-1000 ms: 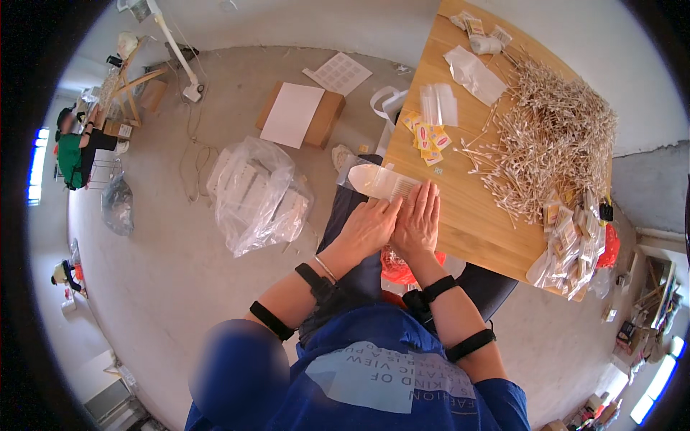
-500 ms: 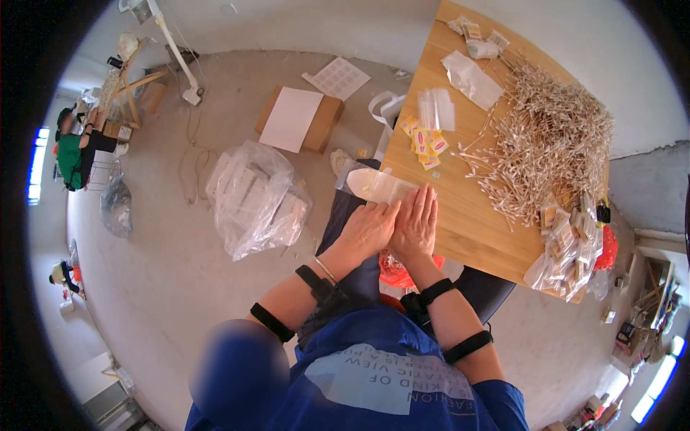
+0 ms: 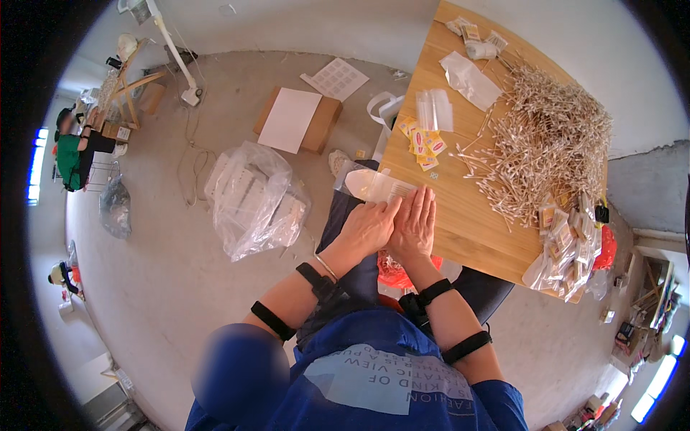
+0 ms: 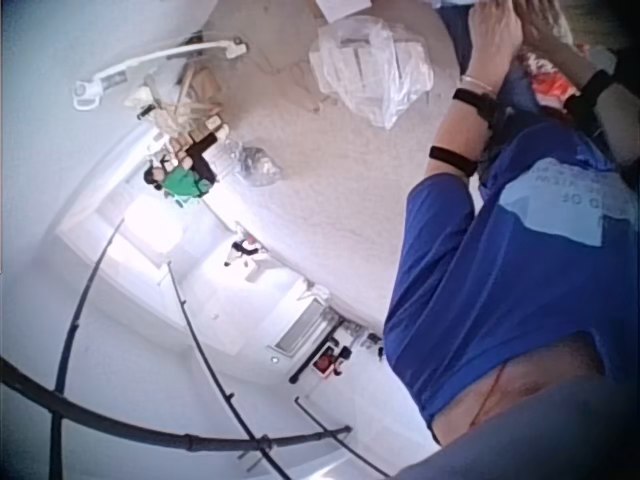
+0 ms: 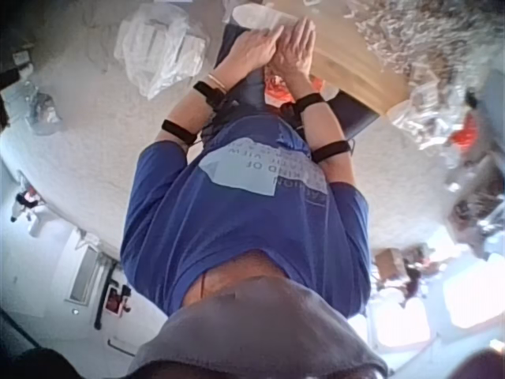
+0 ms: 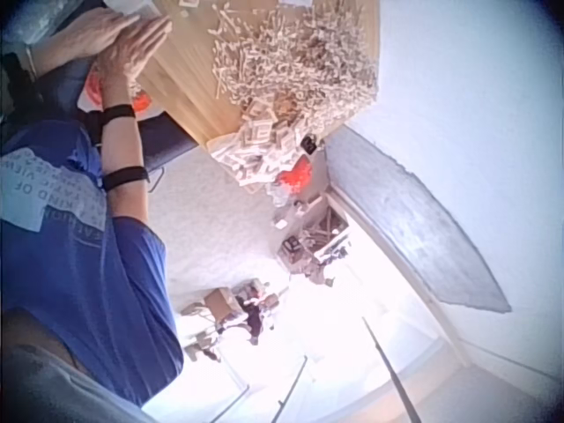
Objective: The person sits at a wooden table and packs cotton swabs into small clear plastic bags. They pick up a bag, insert a bundle of swabs, and seal it before moving on to the next one. The process is repeated continuously with a large pile of swabs on the table.
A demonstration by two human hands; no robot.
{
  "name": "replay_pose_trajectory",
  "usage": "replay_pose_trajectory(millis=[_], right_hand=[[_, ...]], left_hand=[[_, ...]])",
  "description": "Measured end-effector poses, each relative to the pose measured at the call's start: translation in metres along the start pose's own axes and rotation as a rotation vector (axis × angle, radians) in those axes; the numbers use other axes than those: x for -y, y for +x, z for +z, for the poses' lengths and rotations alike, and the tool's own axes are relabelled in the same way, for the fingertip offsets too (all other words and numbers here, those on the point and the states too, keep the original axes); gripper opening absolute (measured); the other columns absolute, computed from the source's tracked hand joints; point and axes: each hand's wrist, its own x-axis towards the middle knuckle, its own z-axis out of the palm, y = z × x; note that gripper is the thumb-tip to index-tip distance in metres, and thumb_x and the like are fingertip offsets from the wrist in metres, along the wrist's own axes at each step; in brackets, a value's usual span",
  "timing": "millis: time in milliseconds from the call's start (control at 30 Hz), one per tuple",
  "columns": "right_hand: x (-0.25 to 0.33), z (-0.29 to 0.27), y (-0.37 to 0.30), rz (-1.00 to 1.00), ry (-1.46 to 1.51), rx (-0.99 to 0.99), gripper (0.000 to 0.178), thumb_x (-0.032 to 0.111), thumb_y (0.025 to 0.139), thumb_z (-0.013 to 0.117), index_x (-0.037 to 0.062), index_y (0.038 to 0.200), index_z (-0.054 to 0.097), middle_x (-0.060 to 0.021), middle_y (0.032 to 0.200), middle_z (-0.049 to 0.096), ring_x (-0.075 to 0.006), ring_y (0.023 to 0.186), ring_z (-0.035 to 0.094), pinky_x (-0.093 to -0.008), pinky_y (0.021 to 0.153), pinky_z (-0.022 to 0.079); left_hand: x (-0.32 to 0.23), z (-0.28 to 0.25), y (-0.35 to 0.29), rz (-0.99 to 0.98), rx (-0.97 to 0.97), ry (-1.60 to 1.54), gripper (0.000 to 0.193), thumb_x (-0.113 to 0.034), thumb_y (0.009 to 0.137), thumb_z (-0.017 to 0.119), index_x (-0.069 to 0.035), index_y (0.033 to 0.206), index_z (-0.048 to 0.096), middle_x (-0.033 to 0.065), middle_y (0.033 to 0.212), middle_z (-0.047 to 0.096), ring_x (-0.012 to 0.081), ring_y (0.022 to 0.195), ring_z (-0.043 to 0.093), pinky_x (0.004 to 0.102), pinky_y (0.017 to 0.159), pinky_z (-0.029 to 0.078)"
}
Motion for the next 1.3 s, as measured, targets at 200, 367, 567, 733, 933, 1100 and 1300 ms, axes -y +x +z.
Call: replay_pose_trajectory(millis=[200, 367, 567, 733, 933, 1100, 1300], right_hand=[[-0.001, 0.002, 0.000, -0.008, -0.005, -0.015, 0.079, 0.036, 0.088, 0.050, -0.0114, 0.144, 0.022, -0.0331, 0.152, 0.016, -0.0470, 0.144, 0.012, -0.0528, 0.117, 0.011], [-0.001, 0.004, 0.000, -0.005, -0.008, -0.021, 0.078, 0.038, 0.089, 0.048, -0.0116, 0.144, 0.023, -0.0335, 0.152, 0.017, -0.0473, 0.144, 0.012, -0.0527, 0.117, 0.010], [0.001, 0.000, 0.000, 0.000, 0.012, 0.000, 0.079, 0.040, 0.089, 0.046, -0.0107, 0.145, 0.022, -0.0333, 0.152, 0.015, -0.0471, 0.144, 0.011, -0.0524, 0.118, 0.009], [0.001, -0.004, 0.000, 0.021, 0.005, 0.035, 0.080, 0.041, 0.089, 0.046, -0.0052, 0.149, 0.020, -0.0304, 0.155, 0.012, -0.0446, 0.146, 0.007, -0.0506, 0.119, 0.006], [0.000, -0.007, -0.001, 0.004, 0.044, 0.026, 0.080, 0.041, 0.089, 0.045, -0.0096, 0.146, 0.021, -0.0319, 0.154, 0.014, -0.0451, 0.145, 0.008, -0.0513, 0.118, 0.008], [-0.003, -0.008, -0.002, -0.034, 0.108, -0.003, 0.080, 0.041, 0.089, 0.046, -0.0102, 0.146, 0.021, -0.0323, 0.153, 0.015, -0.0457, 0.145, 0.010, -0.0509, 0.118, 0.008], [-0.003, -0.005, -0.001, -0.041, 0.031, -0.021, 0.077, 0.041, 0.091, 0.045, -0.0113, 0.144, 0.025, -0.0328, 0.152, 0.019, -0.0458, 0.144, 0.015, -0.0512, 0.118, 0.011]], left_hand=[[0.000, -0.002, 0.005, -0.006, -0.001, 0.001, 0.046, -0.019, 0.089, 0.055, -0.005, 0.133, 0.047, 0.0146, 0.092, 0.069, 0.0314, 0.083, 0.067, 0.0418, 0.073, 0.054], [0.003, 0.000, 0.005, -0.001, -0.025, -0.005, 0.042, -0.018, 0.091, 0.054, -0.005, 0.131, 0.048, 0.0137, 0.088, 0.069, 0.0304, 0.080, 0.067, 0.0402, 0.070, 0.054], [0.007, 0.008, 0.009, -0.022, -0.023, -0.012, 0.045, -0.014, 0.090, 0.054, -0.005, 0.133, 0.046, 0.0164, 0.089, 0.070, 0.0311, 0.078, 0.068, 0.0417, 0.066, 0.054], [0.001, -0.009, 0.015, -0.050, 0.051, -0.037, 0.057, -0.011, 0.087, 0.053, -0.006, 0.142, 0.037, 0.0180, 0.089, 0.070, 0.0331, 0.074, 0.069, 0.0441, 0.061, 0.054], [0.009, 0.002, 0.017, -0.026, 0.032, -0.014, 0.059, -0.011, 0.087, 0.051, -0.007, 0.143, 0.036, 0.0182, 0.088, 0.070, 0.0337, 0.072, 0.069, 0.0444, 0.059, 0.053], [0.009, 0.002, 0.016, -0.055, 0.051, -0.041, 0.056, -0.012, 0.087, 0.052, -0.007, 0.141, 0.039, 0.0174, 0.087, 0.070, 0.0342, 0.071, 0.068, 0.0445, 0.059, 0.054], [0.000, -0.010, 0.017, -0.109, 0.098, -0.101, 0.046, -0.014, 0.091, 0.050, -0.005, 0.136, 0.046, 0.0192, 0.100, 0.067, 0.0347, 0.085, 0.067, 0.0450, 0.068, 0.054]])
